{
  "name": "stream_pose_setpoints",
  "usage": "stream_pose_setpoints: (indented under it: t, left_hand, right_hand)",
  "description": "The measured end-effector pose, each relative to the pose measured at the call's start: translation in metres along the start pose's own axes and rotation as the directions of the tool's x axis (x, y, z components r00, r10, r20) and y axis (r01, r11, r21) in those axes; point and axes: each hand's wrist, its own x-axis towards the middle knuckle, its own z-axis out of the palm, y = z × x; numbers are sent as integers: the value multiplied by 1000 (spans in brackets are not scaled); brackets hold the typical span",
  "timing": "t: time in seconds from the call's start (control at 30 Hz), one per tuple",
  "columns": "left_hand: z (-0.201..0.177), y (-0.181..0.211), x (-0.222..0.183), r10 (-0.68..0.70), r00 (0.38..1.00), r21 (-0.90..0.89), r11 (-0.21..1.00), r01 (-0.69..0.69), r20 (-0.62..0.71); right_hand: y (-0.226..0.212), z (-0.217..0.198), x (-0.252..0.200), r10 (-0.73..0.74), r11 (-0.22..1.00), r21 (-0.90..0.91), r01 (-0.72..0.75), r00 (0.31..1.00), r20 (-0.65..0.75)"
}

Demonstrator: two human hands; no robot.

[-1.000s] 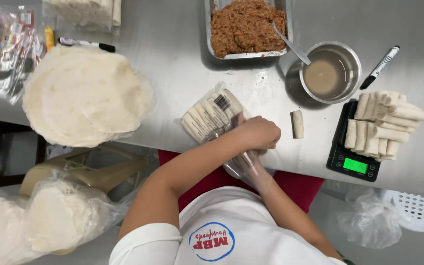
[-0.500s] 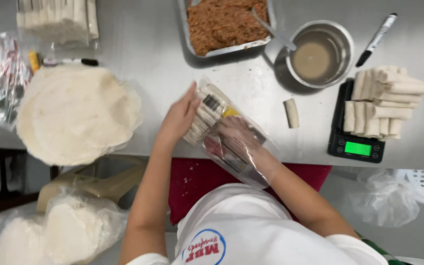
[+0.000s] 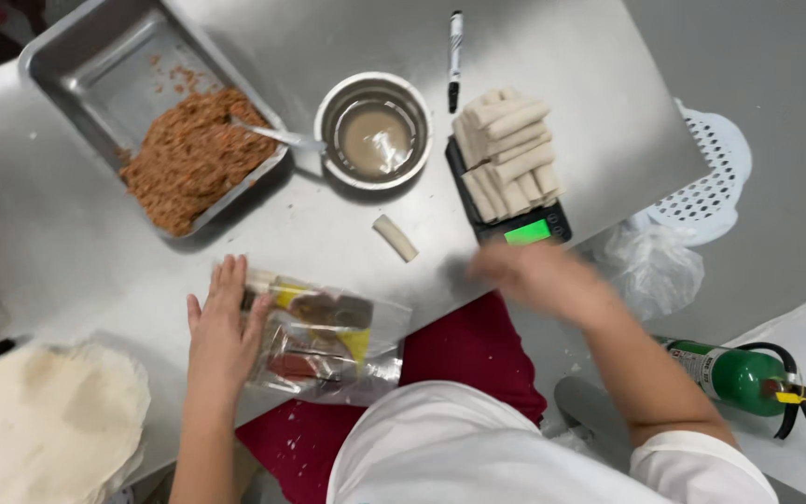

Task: The person prepares lumpia by placing a filling from a metal tray onto a wrapper using a spoon, folding and rolling the wrapper, and then weighing the completed rolls on a digital scale before placing them into a plastic bag.

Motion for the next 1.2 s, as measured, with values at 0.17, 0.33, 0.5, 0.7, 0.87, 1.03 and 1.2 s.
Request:
stream_pose_setpoints:
  t: [0.17, 0.33, 0.5, 0.7, 0.87, 1.03, 1.2]
  left_hand:
    - [24, 119, 55, 439, 836, -227, 822, -522, -330]
    - [74, 253, 159, 689, 631, 73, 694, -716, -356]
    - [96, 309, 224, 761, 613, 406, 639, -653, -213]
    - [34, 294, 128, 467, 884, -525, 746, -410, -27]
    - [154, 234, 87, 174, 978, -992, 24, -123, -117]
    - [168, 211, 44, 157, 986, -997, 42, -68, -61]
    - [158, 188, 33, 193, 979, -977, 187, -106, -69]
  right_hand:
    - [74, -38, 23, 106, 961, -120, -250, 731, -674]
    - [91, -21, 22, 111, 970, -56, -237, 638, -762]
    - [112, -1, -11, 86, 926, 221, 307, 397, -914]
    - [100, 41, -20, 380, -267, 528, 806, 592, -711]
    - [61, 75, 1, 141, -569, 606, 556, 792, -595]
    - [41, 87, 21, 155, -490, 652, 579, 794, -588]
    - [24, 86, 21, 124, -389, 694, 606, 781, -612]
